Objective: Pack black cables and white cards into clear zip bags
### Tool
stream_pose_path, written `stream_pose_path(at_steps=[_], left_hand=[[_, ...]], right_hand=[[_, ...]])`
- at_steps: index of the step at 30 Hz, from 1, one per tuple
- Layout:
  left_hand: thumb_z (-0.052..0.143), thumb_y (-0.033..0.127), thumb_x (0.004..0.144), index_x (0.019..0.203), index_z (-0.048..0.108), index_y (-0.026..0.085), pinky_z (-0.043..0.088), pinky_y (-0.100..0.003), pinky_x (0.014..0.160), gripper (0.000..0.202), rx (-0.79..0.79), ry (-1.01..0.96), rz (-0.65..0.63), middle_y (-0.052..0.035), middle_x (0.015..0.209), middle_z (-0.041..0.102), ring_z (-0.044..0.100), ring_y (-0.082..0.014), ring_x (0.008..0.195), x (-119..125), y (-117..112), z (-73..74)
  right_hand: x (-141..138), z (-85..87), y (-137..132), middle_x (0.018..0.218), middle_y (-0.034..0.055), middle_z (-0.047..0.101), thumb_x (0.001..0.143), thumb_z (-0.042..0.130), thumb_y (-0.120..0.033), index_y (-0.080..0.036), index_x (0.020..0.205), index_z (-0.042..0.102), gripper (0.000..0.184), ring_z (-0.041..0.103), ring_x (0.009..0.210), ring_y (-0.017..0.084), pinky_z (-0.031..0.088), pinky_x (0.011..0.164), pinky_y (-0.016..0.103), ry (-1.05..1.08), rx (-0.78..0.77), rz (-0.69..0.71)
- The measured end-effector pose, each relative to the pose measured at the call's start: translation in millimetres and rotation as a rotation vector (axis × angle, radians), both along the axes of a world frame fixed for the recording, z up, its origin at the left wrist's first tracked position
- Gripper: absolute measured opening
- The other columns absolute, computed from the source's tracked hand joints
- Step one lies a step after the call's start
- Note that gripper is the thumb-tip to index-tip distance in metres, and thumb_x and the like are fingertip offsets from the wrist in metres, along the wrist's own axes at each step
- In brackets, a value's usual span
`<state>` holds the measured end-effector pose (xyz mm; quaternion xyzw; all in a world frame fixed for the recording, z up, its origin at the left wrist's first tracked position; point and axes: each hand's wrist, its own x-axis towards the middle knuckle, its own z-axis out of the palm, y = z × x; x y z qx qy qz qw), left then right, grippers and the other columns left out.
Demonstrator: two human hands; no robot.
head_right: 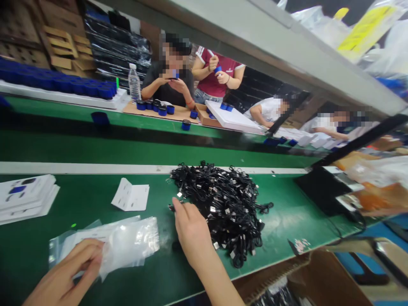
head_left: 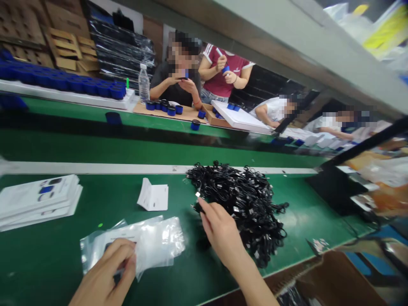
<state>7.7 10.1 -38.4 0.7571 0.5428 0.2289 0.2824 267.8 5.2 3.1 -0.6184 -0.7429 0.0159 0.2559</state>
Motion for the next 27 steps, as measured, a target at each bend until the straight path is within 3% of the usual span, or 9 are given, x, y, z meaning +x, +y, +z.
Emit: stream_pose_path(at_steps=[2,5,8,11,16,19,22,25,27], left_hand=[[0.041,0.036,0.088,0.080,0.051,0.025,0.051,-0.017,0.066,0.017,-0.013,-0.006,-0.064,0.0001,0.091,0.059,0.063,-0.0123,0.073,1.7,1.0,8.0],[0.040,0.032,0.089,0.077,0.050,0.025,0.050,-0.019,0.067,0.017,-0.012,-0.044,-0.048,0.0011,0.083,0.058,0.061,-0.0135,0.074,5.5,-0.1,15.4],[0.040,0.027,0.088,0.085,0.055,0.026,0.049,-0.021,0.073,0.015,-0.003,-0.111,-0.008,0.0005,0.089,0.060,0.062,-0.0150,0.084,5.1,-3.3,13.4],[0.039,0.031,0.090,0.091,0.056,0.026,0.051,-0.021,0.072,0.018,-0.038,-0.109,0.024,-0.0021,0.104,0.059,0.063,-0.0155,0.092,0.9,-5.7,8.0],[0.037,0.040,0.092,0.079,0.055,0.024,0.052,-0.022,0.078,0.027,-0.084,-0.041,0.053,-0.0045,0.119,0.054,0.061,-0.0169,0.101,0.4,-8.5,12.6],[0.037,0.039,0.092,0.085,0.056,0.026,0.053,-0.024,0.081,0.024,-0.005,-0.028,0.082,-0.0040,0.123,0.051,0.057,-0.0180,0.109,2.5,-12.5,18.1],[0.037,0.036,0.092,0.086,0.055,0.026,0.054,-0.026,0.082,0.021,0.087,-0.005,0.109,-0.0042,0.126,0.048,0.055,-0.0190,0.114,0.5,-17.0,18.8],[0.038,0.035,0.092,0.087,0.055,0.026,0.055,-0.029,0.082,0.019,0.148,0.013,0.134,-0.0047,0.129,0.046,0.054,-0.0207,0.115,-5.1,-19.4,16.1],[0.040,0.033,0.091,0.091,0.055,0.026,0.056,-0.028,0.080,0.016,0.173,0.014,0.110,-0.0049,0.129,0.047,0.055,-0.0211,0.115,-8.1,-20.0,15.0]], right_hand=[[-17.5,4.0,-6.5,0.085,0.0073,0.061,0.091,0.046,-0.017,-0.015,0.122,0.054,0.031,0.061,0.072,0.018,0.054,0.066,0.031,0.515,-0.020,-0.041],[-53.6,-2.9,-16.1,0.069,-0.0003,0.062,0.084,0.062,-0.035,-0.020,0.099,0.061,0.021,0.061,0.056,0.012,0.052,0.057,0.024,1.311,-0.304,-0.030],[-82.1,-20.6,-20.7,0.059,-0.0020,0.062,0.071,0.075,-0.044,-0.018,0.075,0.057,0.031,0.061,0.053,0.012,0.052,0.058,0.025,1.606,-0.484,-0.029],[-88.0,-32.3,-23.0,0.064,0.0006,0.066,0.072,0.073,-0.042,-0.018,0.073,0.056,0.030,0.063,0.061,0.014,0.050,0.062,0.025,1.496,-0.442,-0.086],[-86.2,-36.7,-30.0,0.069,0.0028,0.067,0.077,0.065,-0.023,-0.017,0.076,0.065,0.007,0.062,0.063,0.016,0.050,0.060,0.025,1.151,-0.292,-0.142],[-99.8,-43.4,-33.2,0.075,0.0037,0.068,0.078,0.060,-0.015,-0.018,0.078,0.065,0.005,0.065,0.069,0.017,0.052,0.061,0.025,1.157,-0.128,-0.134],[-115.4,-51.5,-33.1,0.081,0.0034,0.070,0.077,0.057,-0.006,-0.021,0.080,0.061,0.016,0.067,0.076,0.017,0.053,0.064,0.024,1.128,0.063,-0.057],[-123.8,-52.0,-31.3,0.087,0.0024,0.072,0.076,0.055,-0.001,-0.023,0.085,0.061,0.025,0.067,0.077,0.016,0.052,0.068,0.027,0.860,0.255,0.083],[-124.8,-46.2,-30.8,0.088,0.0024,0.071,0.078,0.056,-0.003,-0.025,0.089,0.062,0.025,0.064,0.075,0.017,0.050,0.068,0.030,0.690,0.298,0.121]])
